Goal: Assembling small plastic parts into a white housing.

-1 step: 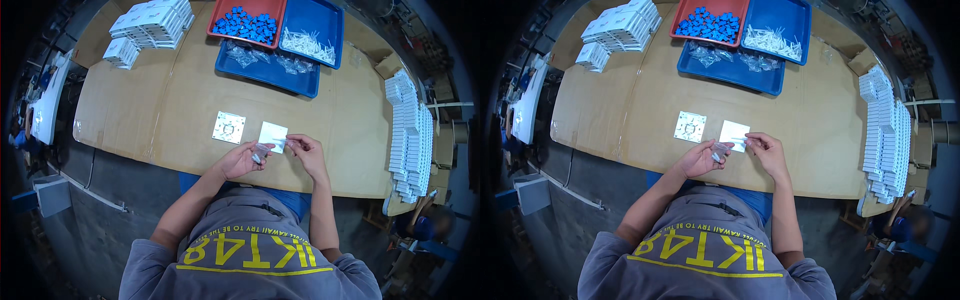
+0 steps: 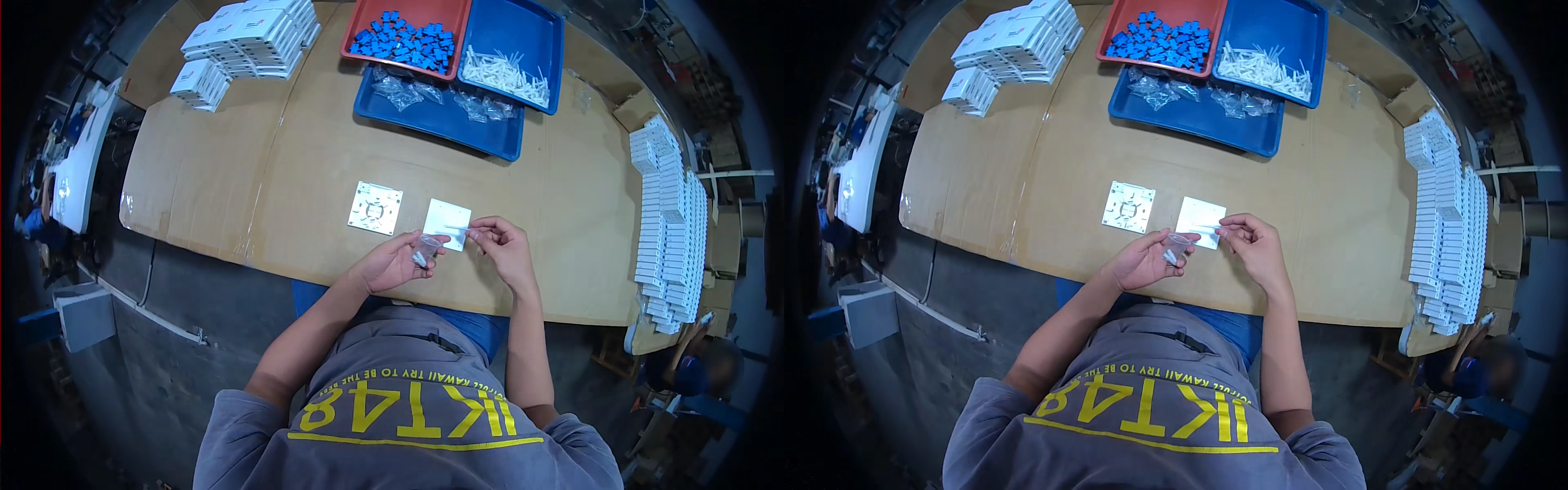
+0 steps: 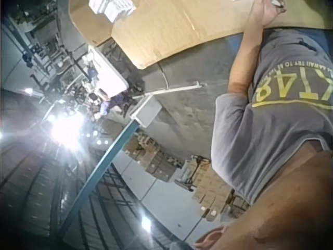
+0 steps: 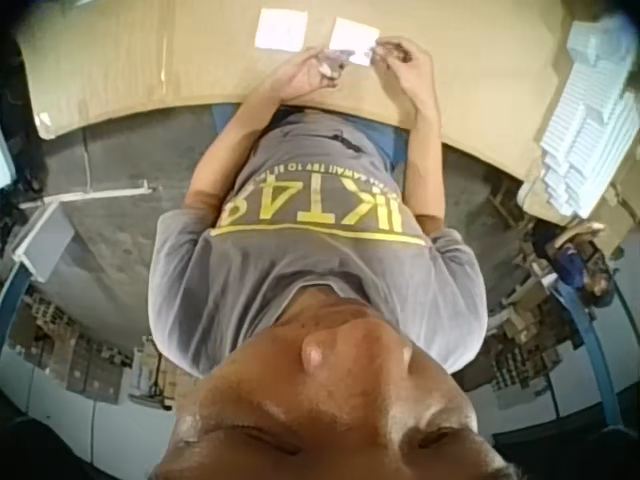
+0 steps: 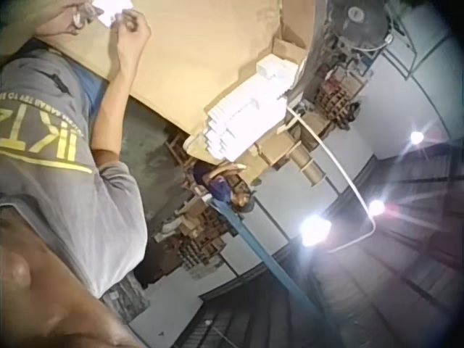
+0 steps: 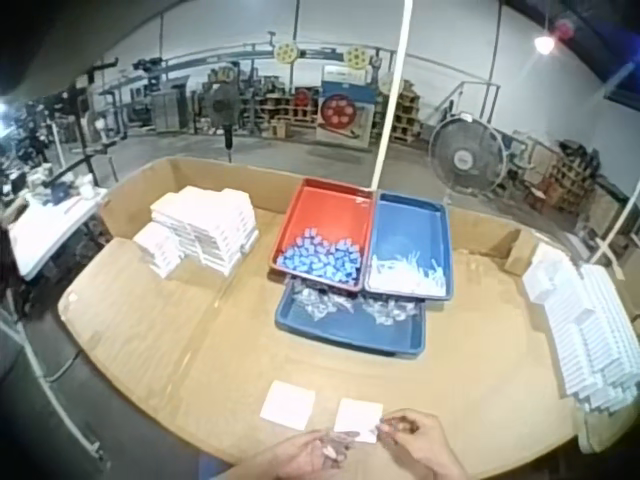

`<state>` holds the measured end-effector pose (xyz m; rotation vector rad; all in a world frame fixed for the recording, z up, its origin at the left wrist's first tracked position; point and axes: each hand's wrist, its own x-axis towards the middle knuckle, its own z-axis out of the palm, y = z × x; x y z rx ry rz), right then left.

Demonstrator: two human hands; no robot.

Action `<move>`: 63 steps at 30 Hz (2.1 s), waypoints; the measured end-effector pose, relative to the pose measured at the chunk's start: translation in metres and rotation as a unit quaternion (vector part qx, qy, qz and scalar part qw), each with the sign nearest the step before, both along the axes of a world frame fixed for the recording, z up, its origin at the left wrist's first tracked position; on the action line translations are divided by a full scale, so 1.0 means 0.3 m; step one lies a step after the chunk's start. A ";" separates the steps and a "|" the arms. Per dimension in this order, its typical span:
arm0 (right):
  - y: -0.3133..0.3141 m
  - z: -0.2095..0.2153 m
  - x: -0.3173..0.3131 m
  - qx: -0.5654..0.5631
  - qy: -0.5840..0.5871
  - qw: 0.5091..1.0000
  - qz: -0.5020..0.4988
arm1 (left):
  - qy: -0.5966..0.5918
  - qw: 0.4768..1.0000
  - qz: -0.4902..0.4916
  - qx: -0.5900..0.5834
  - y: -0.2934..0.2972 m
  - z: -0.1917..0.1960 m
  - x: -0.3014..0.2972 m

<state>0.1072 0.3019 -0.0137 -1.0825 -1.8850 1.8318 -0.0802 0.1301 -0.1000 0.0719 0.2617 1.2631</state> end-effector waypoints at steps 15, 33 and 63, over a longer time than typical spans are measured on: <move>0.019 0.145 -0.174 0.069 -0.078 0.980 0.168 | 0.150 0.984 0.044 -0.083 0.063 0.114 -0.025; 0.138 0.373 -0.265 0.284 0.062 0.892 0.346 | 0.403 0.907 0.117 -0.040 0.119 0.441 -0.143; -0.104 0.303 -0.025 -0.049 0.347 0.932 -0.090 | 0.513 0.772 0.373 0.042 0.171 0.583 0.162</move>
